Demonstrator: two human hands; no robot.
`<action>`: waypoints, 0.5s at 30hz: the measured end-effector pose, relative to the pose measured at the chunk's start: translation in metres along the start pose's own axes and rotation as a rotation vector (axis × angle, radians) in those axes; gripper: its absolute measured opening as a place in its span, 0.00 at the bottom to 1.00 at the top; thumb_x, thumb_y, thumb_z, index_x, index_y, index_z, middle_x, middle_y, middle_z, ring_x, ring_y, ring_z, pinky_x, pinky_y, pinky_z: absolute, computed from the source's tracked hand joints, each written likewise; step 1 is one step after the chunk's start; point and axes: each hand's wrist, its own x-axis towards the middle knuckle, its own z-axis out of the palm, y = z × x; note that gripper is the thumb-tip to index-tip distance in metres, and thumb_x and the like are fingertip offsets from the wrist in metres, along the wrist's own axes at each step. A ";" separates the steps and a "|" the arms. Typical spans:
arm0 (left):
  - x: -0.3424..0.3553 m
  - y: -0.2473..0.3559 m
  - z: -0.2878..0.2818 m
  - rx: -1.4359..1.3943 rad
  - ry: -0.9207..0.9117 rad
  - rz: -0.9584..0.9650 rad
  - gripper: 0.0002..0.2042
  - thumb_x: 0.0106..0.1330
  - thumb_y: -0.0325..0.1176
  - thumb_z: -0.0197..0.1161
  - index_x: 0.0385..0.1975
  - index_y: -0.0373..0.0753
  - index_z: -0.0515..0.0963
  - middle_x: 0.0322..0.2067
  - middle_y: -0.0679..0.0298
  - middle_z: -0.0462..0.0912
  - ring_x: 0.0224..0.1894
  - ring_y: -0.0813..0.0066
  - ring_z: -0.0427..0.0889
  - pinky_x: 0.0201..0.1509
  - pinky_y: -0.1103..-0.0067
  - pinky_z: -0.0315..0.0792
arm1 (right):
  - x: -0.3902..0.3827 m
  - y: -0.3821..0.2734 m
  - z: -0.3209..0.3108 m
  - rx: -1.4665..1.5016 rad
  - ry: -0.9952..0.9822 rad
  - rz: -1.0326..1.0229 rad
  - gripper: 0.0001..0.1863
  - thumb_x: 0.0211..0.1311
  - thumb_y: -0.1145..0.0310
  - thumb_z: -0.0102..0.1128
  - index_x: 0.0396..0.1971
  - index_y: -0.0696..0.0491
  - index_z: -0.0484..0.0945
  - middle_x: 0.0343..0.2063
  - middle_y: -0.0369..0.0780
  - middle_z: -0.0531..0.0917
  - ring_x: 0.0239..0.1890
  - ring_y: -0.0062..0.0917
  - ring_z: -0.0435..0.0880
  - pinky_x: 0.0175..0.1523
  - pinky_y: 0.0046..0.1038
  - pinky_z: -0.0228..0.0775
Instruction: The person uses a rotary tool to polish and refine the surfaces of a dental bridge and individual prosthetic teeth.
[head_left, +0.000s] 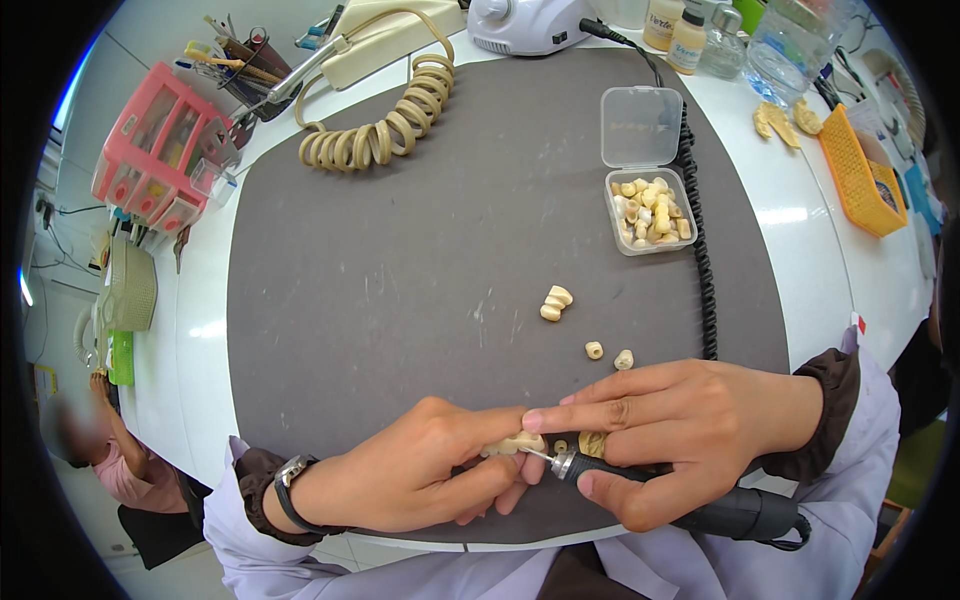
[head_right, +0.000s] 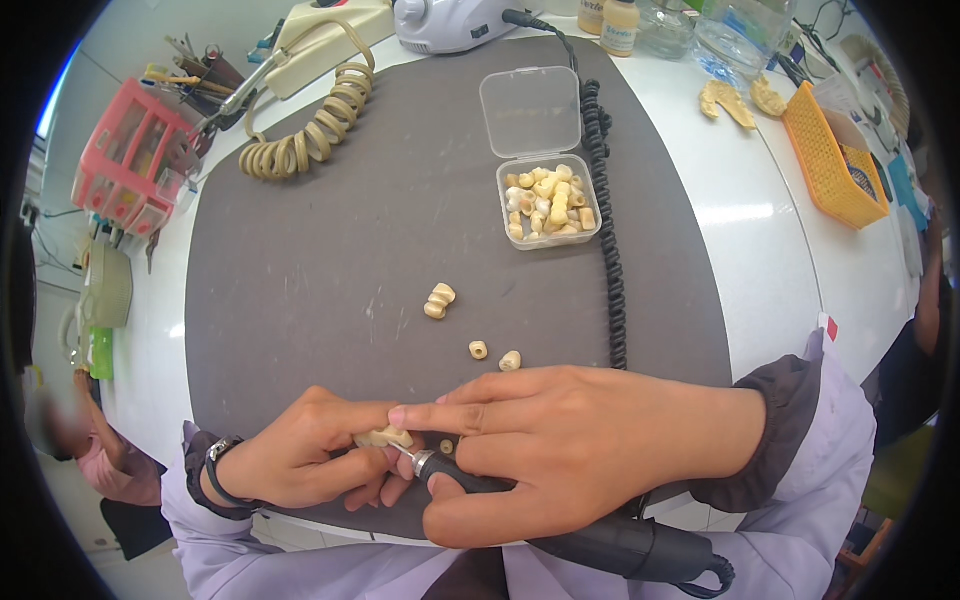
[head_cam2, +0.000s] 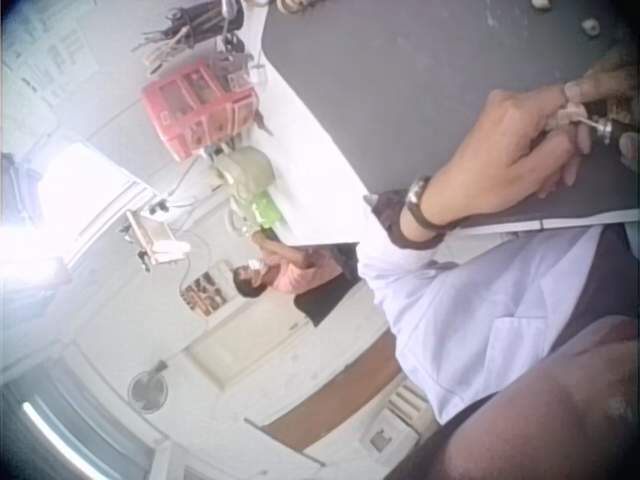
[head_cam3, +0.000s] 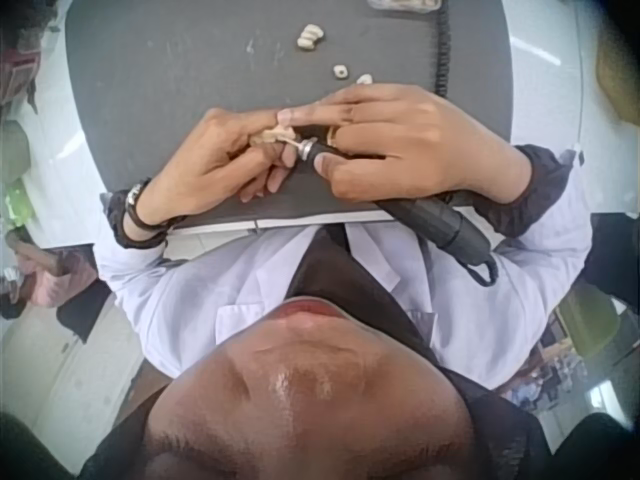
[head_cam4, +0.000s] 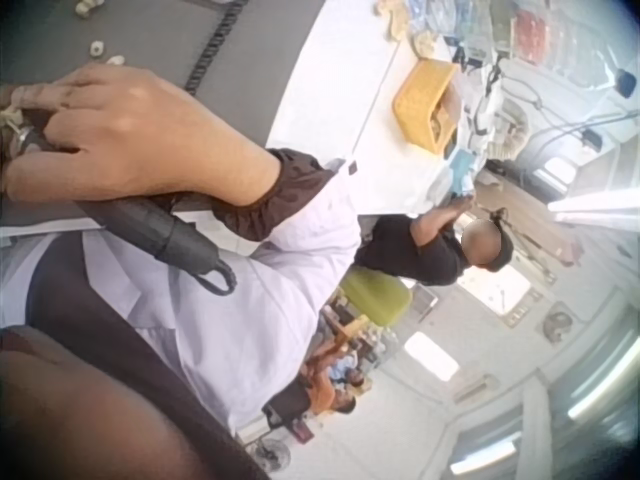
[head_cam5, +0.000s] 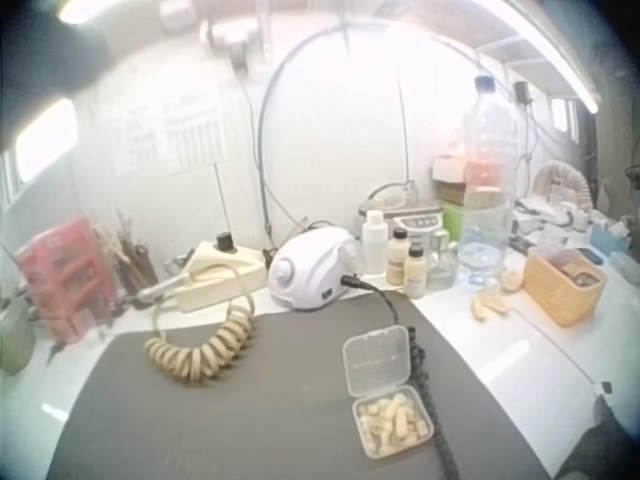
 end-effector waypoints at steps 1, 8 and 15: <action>0.000 0.000 0.000 0.001 0.001 0.005 0.07 0.71 0.28 0.47 0.38 0.36 0.74 0.21 0.68 0.81 0.17 0.80 0.79 0.23 0.82 0.73 | 0.000 0.000 0.000 0.000 0.005 0.000 0.13 0.57 0.80 0.63 0.18 0.52 0.71 0.16 0.34 0.74 0.53 0.39 0.86 0.50 0.33 0.84; 0.001 0.000 0.000 -0.008 -0.001 0.000 0.07 0.71 0.27 0.47 0.38 0.36 0.74 0.21 0.67 0.81 0.17 0.79 0.79 0.23 0.81 0.73 | -0.001 0.001 0.001 0.001 0.008 -0.005 0.12 0.57 0.79 0.64 0.19 0.52 0.72 0.16 0.34 0.74 0.53 0.39 0.86 0.50 0.33 0.84; 0.000 0.000 -0.001 -0.019 -0.006 -0.009 0.07 0.71 0.27 0.47 0.38 0.36 0.74 0.21 0.68 0.81 0.17 0.80 0.79 0.23 0.82 0.73 | -0.001 0.000 0.002 -0.012 0.008 -0.009 0.13 0.58 0.79 0.64 0.19 0.51 0.70 0.16 0.34 0.72 0.53 0.38 0.86 0.51 0.33 0.84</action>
